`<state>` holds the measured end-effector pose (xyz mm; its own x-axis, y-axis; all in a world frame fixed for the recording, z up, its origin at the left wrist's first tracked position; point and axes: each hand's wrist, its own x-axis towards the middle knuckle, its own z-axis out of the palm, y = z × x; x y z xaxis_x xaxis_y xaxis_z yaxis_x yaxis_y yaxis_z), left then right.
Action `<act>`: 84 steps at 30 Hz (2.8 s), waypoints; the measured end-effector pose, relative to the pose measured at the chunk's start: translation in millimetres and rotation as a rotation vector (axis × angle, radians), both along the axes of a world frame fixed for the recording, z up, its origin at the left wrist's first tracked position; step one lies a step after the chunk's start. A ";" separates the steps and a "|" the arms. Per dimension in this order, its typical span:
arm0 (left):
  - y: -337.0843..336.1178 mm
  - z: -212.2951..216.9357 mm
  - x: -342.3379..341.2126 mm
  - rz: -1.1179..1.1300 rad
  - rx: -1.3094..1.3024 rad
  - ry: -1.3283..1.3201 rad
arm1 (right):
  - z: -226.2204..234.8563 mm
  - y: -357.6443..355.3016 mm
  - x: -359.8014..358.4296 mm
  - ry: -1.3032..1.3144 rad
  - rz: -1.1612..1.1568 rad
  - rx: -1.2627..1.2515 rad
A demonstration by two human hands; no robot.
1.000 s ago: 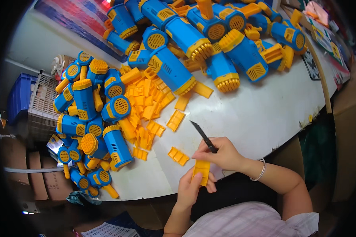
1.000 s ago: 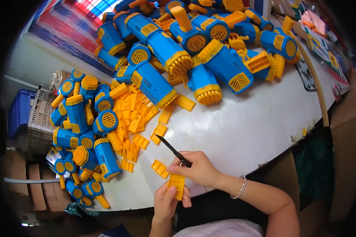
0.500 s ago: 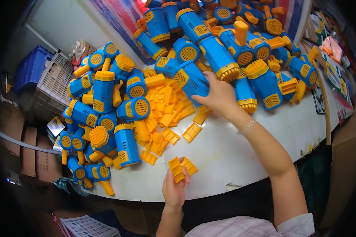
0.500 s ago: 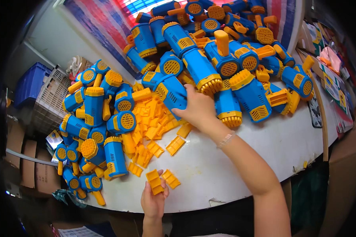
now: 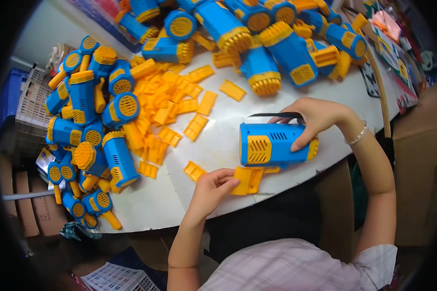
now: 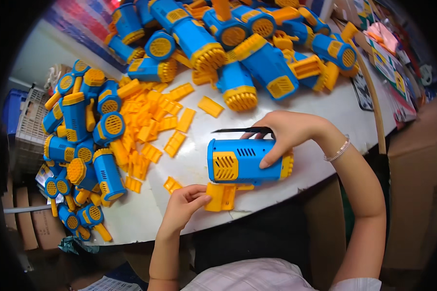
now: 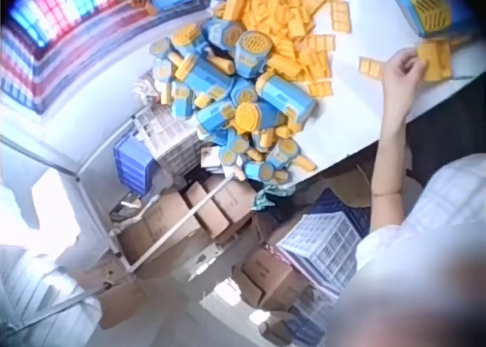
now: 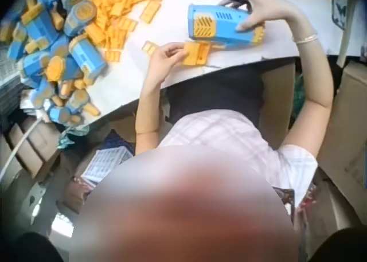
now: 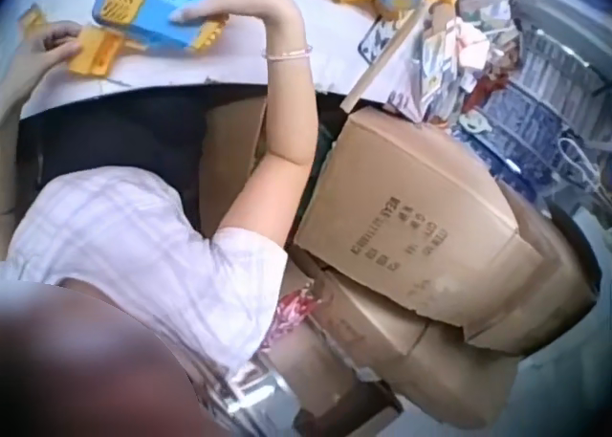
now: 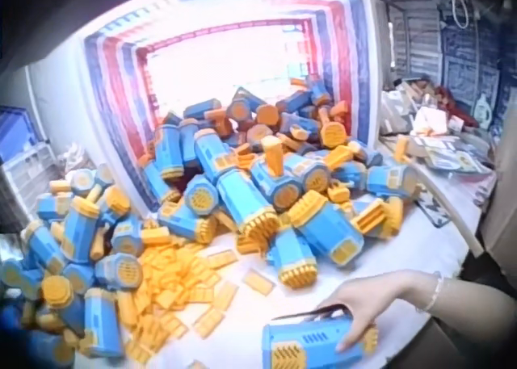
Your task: Assembling and trimming plastic toy bubble guns on a factory workbench.
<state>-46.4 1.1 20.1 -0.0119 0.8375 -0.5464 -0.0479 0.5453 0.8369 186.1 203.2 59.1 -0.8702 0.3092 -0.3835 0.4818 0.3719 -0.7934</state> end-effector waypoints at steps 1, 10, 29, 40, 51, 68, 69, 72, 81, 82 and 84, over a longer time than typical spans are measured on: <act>-0.9 -8.5 10.5 -0.002 0.008 0.013 | -13.6 -2.7 10.8 0.069 -0.065 0.029; 34.6 -28.0 14.7 -0.113 -0.013 -0.106 | -44.2 -138.9 16.1 0.260 -0.874 0.112; 35.7 -27.5 36.6 -0.169 -0.149 -0.328 | -87.7 -174.2 2.1 0.490 -0.954 -0.592; 16.5 -32.9 67.0 -0.140 -0.205 -0.333 | -70.3 -175.8 24.3 0.355 -0.814 -0.383; -18.5 -50.1 102.5 0.107 -0.003 -0.817 | -70.9 -180.8 39.0 0.228 -0.714 -0.083; -30.0 -46.3 105.6 0.198 -0.020 -0.778 | -72.6 -198.9 33.9 0.336 -0.798 -0.112; -29.0 -45.2 104.8 0.194 -0.020 -0.777 | -73.2 -198.0 32.9 0.337 -0.801 -0.111; -26.9 -42.1 101.3 0.143 0.066 -0.732 | -81.0 -196.1 28.1 0.352 -0.784 -0.089; -24.9 -34.5 93.6 0.144 -0.011 -0.630 | -73.4 -198.2 20.0 0.392 -0.800 0.001; -28.0 -32.8 89.2 0.169 -0.004 -0.686 | -65.4 -198.5 15.6 0.410 -0.821 -0.119; -44.1 -37.4 90.0 0.253 0.052 -0.723 | -78.3 -203.3 20.6 0.462 -0.801 -0.294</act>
